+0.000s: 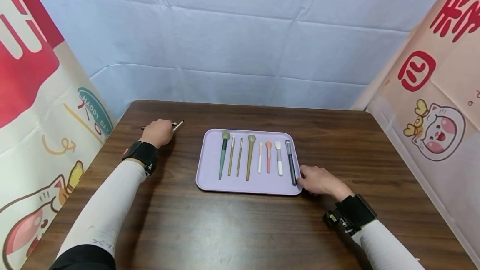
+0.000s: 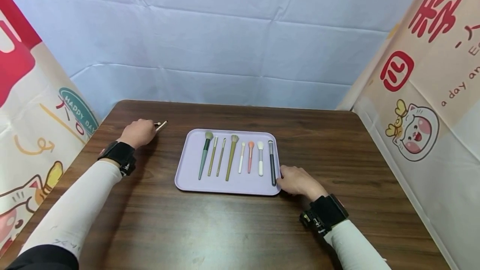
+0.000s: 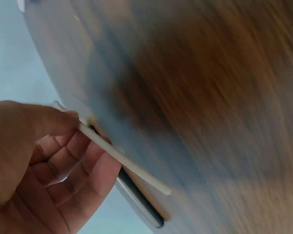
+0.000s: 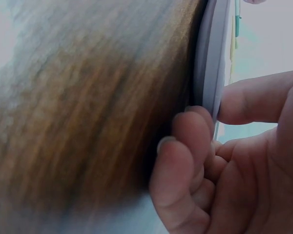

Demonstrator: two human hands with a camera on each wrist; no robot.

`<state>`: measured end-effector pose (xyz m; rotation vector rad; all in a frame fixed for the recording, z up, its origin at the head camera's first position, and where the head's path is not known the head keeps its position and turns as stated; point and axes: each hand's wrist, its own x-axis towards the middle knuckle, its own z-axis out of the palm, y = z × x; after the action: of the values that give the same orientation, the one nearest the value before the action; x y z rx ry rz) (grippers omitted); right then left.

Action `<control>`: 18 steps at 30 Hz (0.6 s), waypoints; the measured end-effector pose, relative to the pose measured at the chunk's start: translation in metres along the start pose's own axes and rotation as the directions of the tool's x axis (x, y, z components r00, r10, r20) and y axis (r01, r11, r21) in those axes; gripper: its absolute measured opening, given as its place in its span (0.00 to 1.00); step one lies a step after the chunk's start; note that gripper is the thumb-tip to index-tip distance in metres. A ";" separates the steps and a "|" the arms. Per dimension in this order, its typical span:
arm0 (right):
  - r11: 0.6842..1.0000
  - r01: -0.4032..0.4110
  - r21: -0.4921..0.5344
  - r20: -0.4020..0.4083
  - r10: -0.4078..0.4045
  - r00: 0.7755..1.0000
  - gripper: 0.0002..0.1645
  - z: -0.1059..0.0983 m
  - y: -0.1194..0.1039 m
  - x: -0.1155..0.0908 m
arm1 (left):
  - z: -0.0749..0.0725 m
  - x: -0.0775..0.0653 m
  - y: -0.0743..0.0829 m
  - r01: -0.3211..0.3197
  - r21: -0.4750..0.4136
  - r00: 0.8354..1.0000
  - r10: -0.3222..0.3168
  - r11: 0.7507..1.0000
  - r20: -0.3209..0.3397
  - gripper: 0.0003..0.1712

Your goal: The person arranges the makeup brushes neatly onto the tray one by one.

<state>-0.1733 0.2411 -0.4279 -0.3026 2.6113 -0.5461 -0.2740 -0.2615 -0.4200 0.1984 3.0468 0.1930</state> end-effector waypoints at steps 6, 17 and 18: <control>1.000 0.010 -0.001 -0.007 -0.010 1.000 0.05 0.001 0.001 0.000 | -0.003 0.000 0.016 -0.003 -0.027 1.000 0.003 1.000 0.012 0.09; 1.000 0.015 0.000 -0.009 -0.015 1.000 0.06 0.001 0.001 -0.001 | -0.004 0.001 0.042 0.028 -0.080 0.999 -0.025 0.996 0.036 0.11; 1.000 0.015 0.002 -0.011 -0.015 1.000 0.06 0.000 0.001 -0.001 | -0.005 0.000 0.045 0.026 -0.084 0.999 -0.023 0.996 0.040 0.11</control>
<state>-0.1725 0.2421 -0.4284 -0.3197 2.6212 -0.5566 -0.2693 -0.2182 -0.4094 0.1568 2.9932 0.3116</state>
